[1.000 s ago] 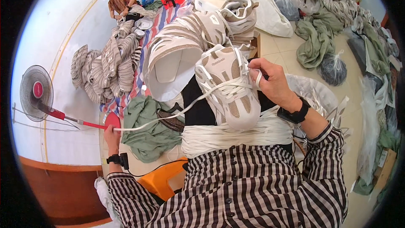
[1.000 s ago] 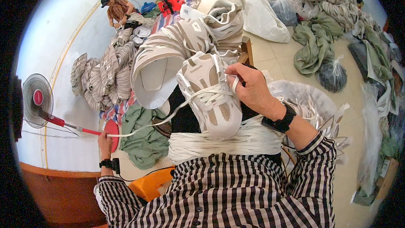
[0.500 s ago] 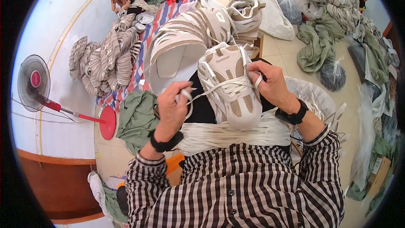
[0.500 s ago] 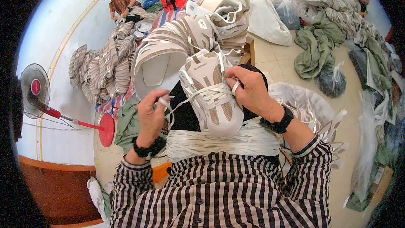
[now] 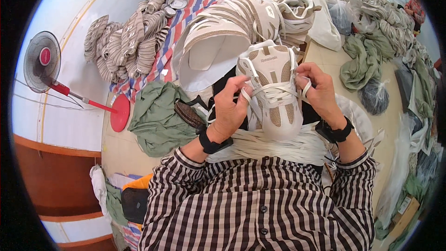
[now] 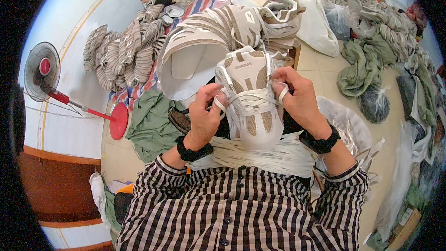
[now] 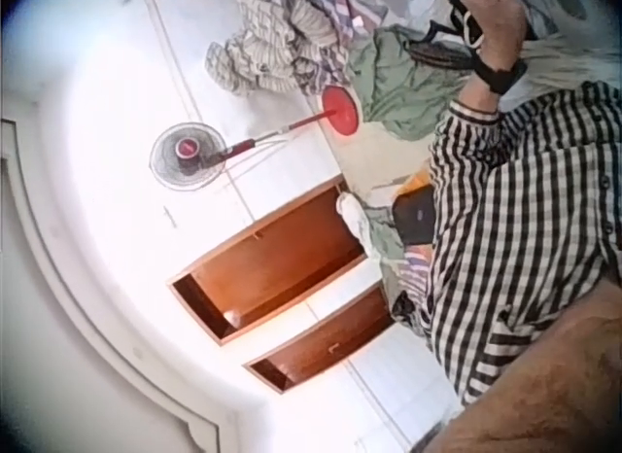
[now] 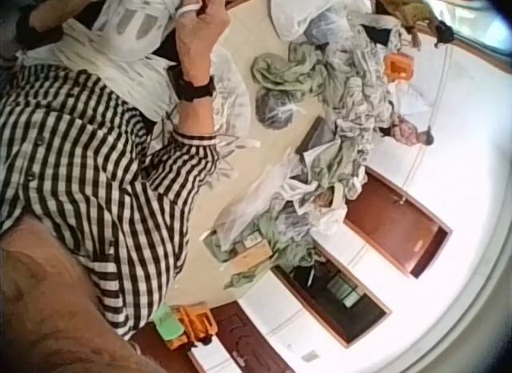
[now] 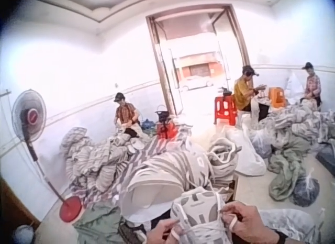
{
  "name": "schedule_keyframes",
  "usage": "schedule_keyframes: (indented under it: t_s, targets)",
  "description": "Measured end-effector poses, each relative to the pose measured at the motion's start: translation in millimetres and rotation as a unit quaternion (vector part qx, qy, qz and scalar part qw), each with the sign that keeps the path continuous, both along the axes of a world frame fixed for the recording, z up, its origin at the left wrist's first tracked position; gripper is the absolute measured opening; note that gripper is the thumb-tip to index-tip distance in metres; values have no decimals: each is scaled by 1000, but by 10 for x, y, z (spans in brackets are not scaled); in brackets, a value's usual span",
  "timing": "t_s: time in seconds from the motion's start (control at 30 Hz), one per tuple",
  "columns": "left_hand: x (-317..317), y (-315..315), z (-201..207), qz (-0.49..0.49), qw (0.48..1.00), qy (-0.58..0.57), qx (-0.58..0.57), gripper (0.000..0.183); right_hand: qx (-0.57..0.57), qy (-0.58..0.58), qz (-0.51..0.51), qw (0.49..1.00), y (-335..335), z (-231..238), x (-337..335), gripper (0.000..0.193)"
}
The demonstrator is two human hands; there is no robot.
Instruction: Lacing a Reebok brand sneaker in a shoe manufacturing environment.
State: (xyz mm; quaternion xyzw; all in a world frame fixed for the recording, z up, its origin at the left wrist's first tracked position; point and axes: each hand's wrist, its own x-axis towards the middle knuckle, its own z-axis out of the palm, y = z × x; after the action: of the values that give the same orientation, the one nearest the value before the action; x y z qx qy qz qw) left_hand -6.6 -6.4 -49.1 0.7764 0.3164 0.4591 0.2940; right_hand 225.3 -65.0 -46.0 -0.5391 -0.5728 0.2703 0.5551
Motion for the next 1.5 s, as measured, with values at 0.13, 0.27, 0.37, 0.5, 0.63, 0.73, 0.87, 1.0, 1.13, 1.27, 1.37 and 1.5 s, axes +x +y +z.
schedule_keyframes:
  t_s: [0.13, 0.27, 0.37, 0.5, 0.63, 0.73, 0.87, 1.0, 1.13, 1.27, 1.37, 1.5]
  targets:
    - [42, 49, -24, -2, 999, -47, -26, 19, -13, 12, -9, 1000, 2, -14, -6, 16]
    - [63, 85, -21, 2, 998, -3, 60, 19, -1, -1, -2, 1000, -1, -6, -9, 15]
    - [68, 117, 15, 3, 990, 10, 140, 24, 0, 18, 10, 1000, -6, 17, -15, 15]
    - [96, 122, 75, -16, 952, 108, 285, 38, -6, -7, 0, 1000, -8, 51, -34, 14]
    - [136, 133, 111, -32, 951, 169, 258, 42, 46, -90, -2, 995, 18, 85, -19, 13]
    - [136, 155, 102, -40, 970, 119, 208, 43, 54, -115, 34, 991, 54, 99, 40, 13]
    - [97, 152, 90, -69, 986, 98, 120, 39, 6, -40, 61, 997, 77, 76, 87, 12]
    - [4, 181, 244, -86, 981, 173, 23, 39, -14, -95, 75, 993, 25, 132, 174, 17]
    - [-171, 326, 631, -140, 945, 265, 132, 36, 80, -284, 24, 955, 20, 404, 378, 23]
    - [-72, 399, 893, -110, 907, 269, 304, 36, 173, -354, 8, 919, 125, 693, 419, 27]
    - [131, 422, 948, -207, 871, 293, 336, 29, 182, -451, 110, 867, 244, 756, 213, 24]
    - [235, 596, 1027, -255, 808, 444, 290, 25, 137, -545, 226, 796, 365, 874, 178, 23]
